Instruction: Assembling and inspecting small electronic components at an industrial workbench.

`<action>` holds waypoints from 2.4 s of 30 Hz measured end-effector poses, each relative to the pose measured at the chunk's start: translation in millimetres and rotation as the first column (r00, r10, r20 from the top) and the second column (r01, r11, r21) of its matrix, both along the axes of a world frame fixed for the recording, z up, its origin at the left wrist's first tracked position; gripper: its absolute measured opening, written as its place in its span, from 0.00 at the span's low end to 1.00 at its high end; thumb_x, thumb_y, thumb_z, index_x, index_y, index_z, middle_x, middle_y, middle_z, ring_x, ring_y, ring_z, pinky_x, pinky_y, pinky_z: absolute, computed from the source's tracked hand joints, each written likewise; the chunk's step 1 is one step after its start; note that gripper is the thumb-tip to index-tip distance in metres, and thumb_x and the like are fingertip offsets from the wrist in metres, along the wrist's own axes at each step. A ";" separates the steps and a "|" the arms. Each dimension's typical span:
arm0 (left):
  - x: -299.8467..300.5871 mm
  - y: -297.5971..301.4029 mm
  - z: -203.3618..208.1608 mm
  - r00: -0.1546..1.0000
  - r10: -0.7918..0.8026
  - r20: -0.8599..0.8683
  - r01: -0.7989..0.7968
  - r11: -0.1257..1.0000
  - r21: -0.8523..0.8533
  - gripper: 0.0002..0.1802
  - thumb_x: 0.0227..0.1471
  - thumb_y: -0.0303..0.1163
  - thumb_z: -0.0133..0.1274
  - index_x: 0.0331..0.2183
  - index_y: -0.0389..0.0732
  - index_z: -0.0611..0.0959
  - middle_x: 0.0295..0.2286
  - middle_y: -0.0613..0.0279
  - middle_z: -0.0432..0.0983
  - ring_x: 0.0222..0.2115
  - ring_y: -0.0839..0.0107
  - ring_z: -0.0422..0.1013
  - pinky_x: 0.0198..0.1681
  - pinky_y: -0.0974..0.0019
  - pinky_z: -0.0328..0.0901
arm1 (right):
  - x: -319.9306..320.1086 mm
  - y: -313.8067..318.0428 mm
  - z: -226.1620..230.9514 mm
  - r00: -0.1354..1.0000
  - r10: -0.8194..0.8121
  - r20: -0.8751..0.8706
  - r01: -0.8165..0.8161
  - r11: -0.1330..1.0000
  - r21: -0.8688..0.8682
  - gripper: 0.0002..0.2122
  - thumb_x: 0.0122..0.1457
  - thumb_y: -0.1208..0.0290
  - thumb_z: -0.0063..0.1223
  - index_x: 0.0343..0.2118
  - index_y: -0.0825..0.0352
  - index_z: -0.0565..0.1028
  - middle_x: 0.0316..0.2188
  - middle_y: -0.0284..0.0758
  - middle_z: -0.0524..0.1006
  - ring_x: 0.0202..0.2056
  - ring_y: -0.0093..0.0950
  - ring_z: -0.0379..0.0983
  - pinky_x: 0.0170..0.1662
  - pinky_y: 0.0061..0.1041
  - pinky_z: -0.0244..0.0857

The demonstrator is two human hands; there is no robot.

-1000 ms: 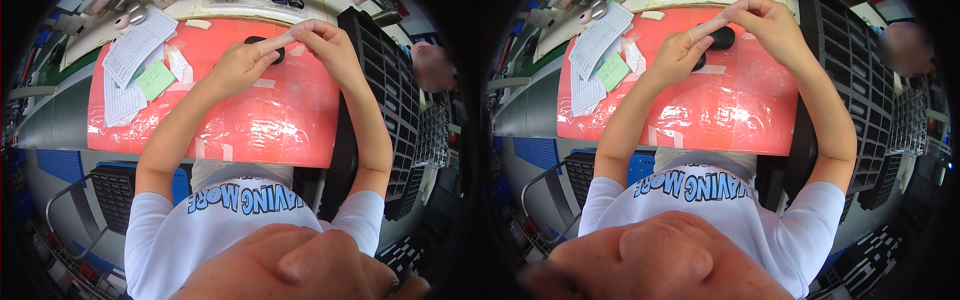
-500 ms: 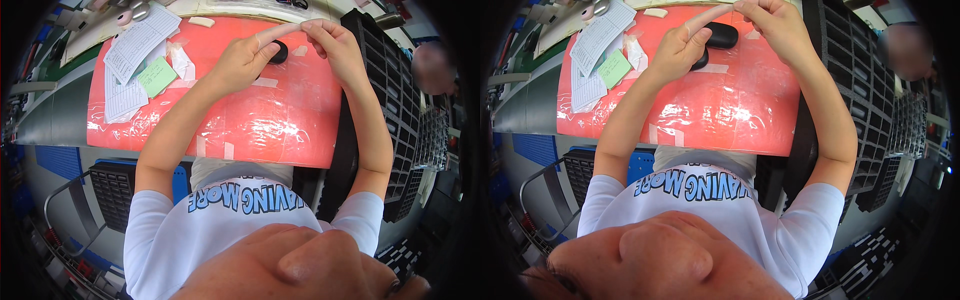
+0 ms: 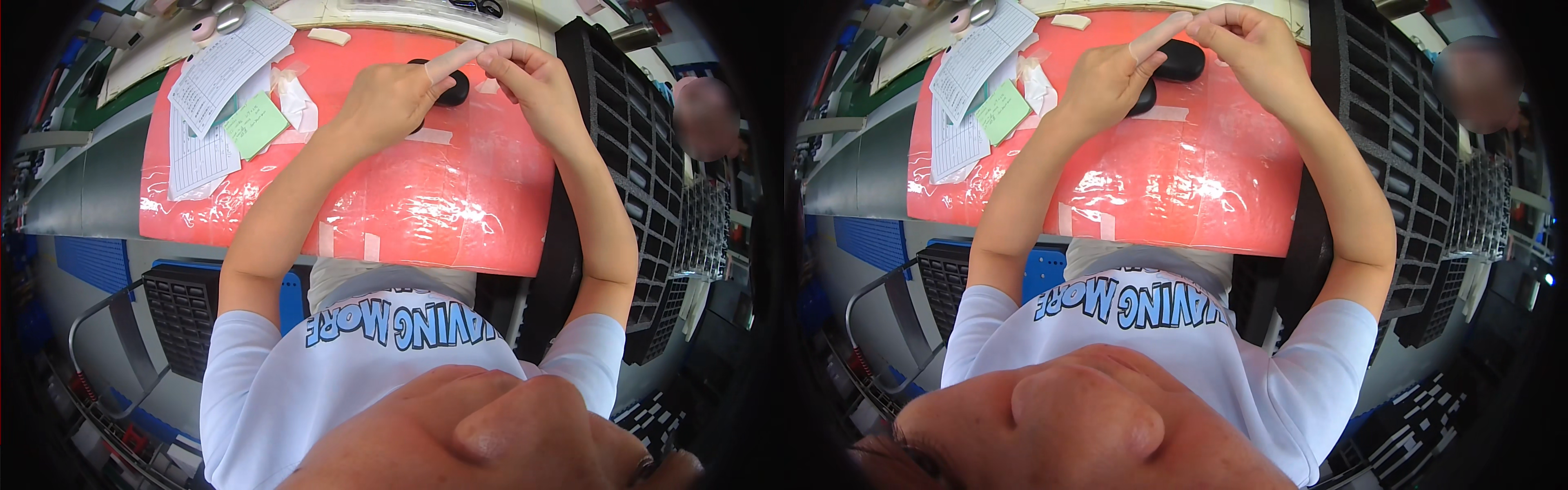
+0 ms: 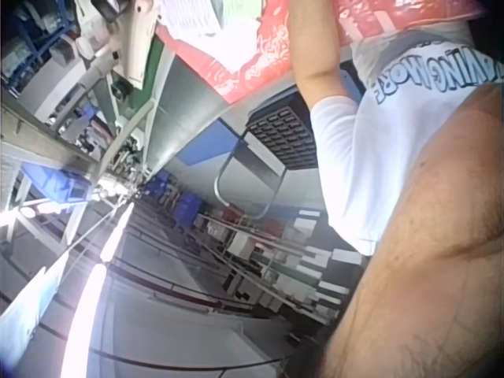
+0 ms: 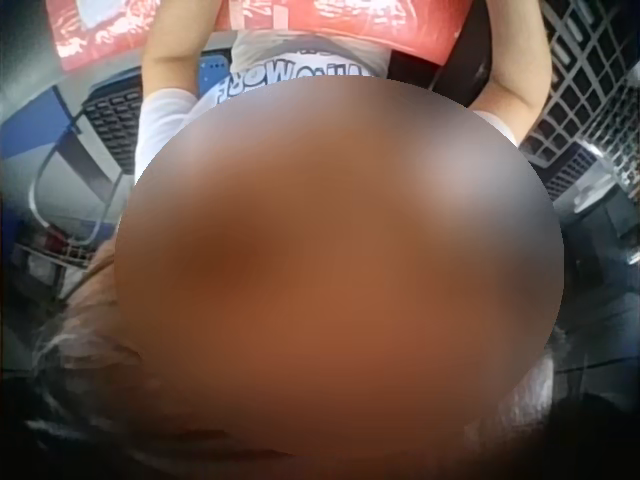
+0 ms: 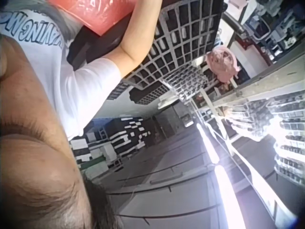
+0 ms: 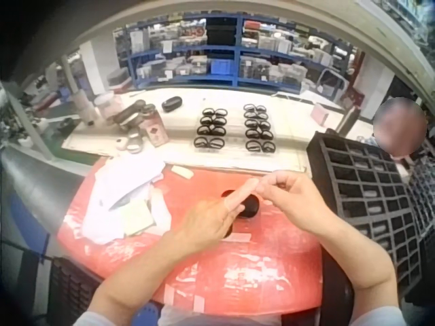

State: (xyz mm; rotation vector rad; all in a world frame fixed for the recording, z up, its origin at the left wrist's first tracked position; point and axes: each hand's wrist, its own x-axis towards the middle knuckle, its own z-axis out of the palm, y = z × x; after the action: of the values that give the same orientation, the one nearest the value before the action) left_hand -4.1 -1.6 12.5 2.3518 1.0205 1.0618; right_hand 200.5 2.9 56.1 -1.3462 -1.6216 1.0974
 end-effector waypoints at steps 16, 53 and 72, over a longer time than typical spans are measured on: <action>-1.7 4.3 -4.9 0.975 0.131 -0.177 -0.087 0.968 0.236 0.25 0.52 0.34 0.52 0.53 0.52 0.72 0.18 0.59 0.74 0.19 0.63 0.72 0.20 0.61 0.65 | -13.4 -3.0 -1.1 0.856 -0.230 0.463 -0.151 0.746 0.649 0.05 0.50 0.75 0.61 0.31 0.64 0.79 0.26 0.28 0.76 0.26 0.17 0.71 0.29 0.15 0.65; 1.3 -2.1 0.9 0.980 -0.045 0.195 0.111 0.932 -0.344 0.24 0.59 0.36 0.45 0.58 0.56 0.68 0.11 0.61 0.58 0.12 0.70 0.58 0.19 0.66 0.57 | -14.2 -0.8 -1.8 0.841 -0.317 0.439 -0.249 0.493 0.833 0.06 0.46 0.77 0.62 0.29 0.65 0.78 0.25 0.30 0.76 0.23 0.20 0.72 0.26 0.16 0.67; 0.8 0.8 2.8 0.569 0.014 0.822 0.738 0.432 -0.518 0.24 0.63 0.41 0.41 0.56 0.41 0.68 0.15 0.76 0.53 0.16 0.83 0.54 0.20 0.77 0.52 | -6.6 8.7 -22.0 0.995 -0.078 -0.056 0.095 0.824 0.558 0.09 0.61 0.72 0.50 0.42 0.70 0.74 0.34 0.28 0.75 0.30 0.13 0.67 0.34 0.15 0.63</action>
State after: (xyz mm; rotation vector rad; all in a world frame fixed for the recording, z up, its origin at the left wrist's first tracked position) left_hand -3.3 -0.8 15.3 1.0320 0.3805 0.8593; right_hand 194.0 11.6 34.1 -0.9857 -1.6656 0.5104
